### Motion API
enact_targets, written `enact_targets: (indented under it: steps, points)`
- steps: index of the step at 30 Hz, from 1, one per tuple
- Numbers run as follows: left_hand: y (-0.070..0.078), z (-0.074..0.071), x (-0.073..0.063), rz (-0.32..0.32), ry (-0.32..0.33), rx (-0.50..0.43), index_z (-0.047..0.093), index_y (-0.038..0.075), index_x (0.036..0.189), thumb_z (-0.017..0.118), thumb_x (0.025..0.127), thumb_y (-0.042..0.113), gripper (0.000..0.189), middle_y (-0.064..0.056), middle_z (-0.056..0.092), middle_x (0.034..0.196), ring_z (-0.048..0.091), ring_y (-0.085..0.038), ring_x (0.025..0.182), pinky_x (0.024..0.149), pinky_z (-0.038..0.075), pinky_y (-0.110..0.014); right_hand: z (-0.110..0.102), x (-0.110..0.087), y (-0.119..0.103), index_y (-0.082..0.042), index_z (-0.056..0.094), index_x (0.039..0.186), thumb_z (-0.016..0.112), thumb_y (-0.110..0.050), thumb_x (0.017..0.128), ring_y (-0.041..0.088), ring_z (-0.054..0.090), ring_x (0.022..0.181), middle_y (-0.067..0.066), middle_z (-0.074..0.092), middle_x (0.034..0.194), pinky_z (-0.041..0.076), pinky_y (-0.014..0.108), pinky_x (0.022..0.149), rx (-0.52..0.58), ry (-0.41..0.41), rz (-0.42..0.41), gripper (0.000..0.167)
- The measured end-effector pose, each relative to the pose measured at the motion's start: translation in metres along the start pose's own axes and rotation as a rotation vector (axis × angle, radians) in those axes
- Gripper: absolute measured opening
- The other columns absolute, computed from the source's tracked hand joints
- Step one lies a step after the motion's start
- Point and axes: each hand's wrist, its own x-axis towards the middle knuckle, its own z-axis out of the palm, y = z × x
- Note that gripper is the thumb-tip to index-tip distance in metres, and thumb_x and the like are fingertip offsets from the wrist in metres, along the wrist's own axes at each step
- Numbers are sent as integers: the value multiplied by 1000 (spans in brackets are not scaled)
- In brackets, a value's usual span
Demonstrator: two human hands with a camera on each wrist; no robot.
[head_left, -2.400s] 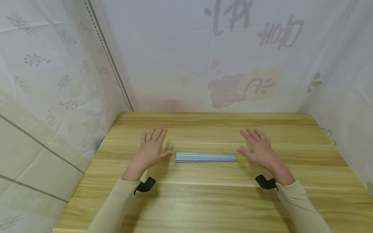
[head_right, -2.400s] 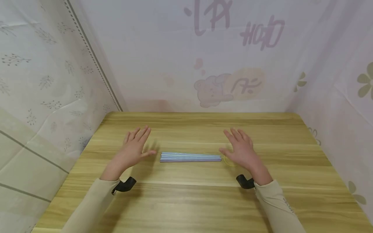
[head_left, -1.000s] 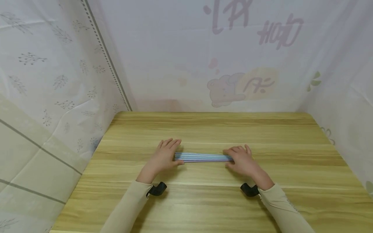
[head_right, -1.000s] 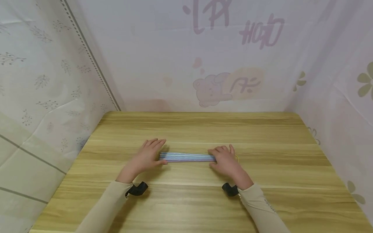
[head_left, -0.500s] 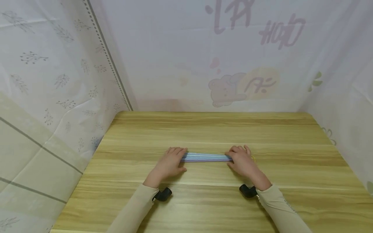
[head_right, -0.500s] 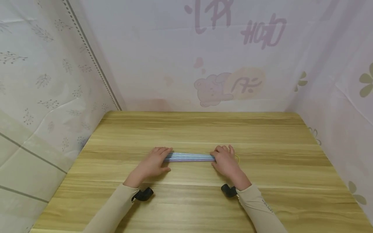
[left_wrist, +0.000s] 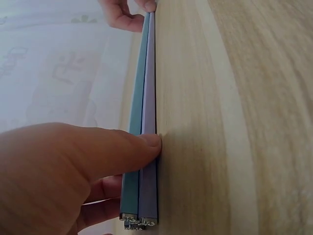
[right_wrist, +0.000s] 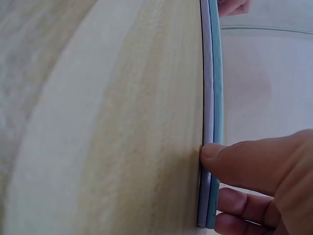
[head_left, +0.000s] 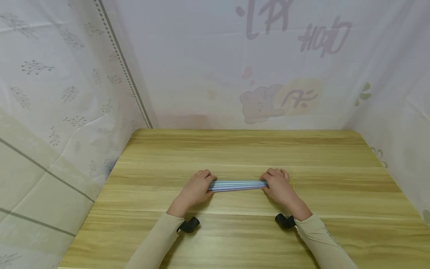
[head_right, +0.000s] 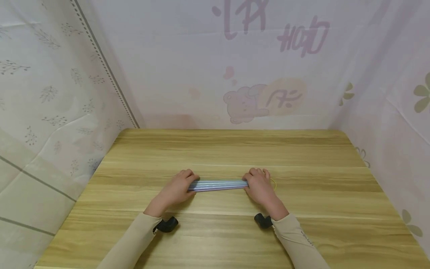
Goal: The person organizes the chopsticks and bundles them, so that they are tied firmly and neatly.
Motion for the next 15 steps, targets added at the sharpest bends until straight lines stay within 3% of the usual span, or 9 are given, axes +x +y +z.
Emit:
enact_targets:
  steps: [7, 15]
  points:
    - [-1, 0, 0, 1, 0, -3, 65, 8, 107, 77, 80, 20, 32, -2, 54, 100, 50, -20, 93, 86, 44, -37, 0, 1, -1, -13, 65, 91, 81, -14, 74, 26, 52, 89, 2, 59, 93, 31, 53, 88, 20, -21, 27, 23]
    - [0, -1, 2, 0, -26, 12, 64, 7, 108, 77, 80, 18, 33, -4, 57, 101, 52, -20, 92, 87, 45, -37, 0, 2, -2, -13, 65, 94, 79, -15, 77, 25, 51, 88, 2, 59, 92, 30, 54, 88, 39, -57, 52, 22]
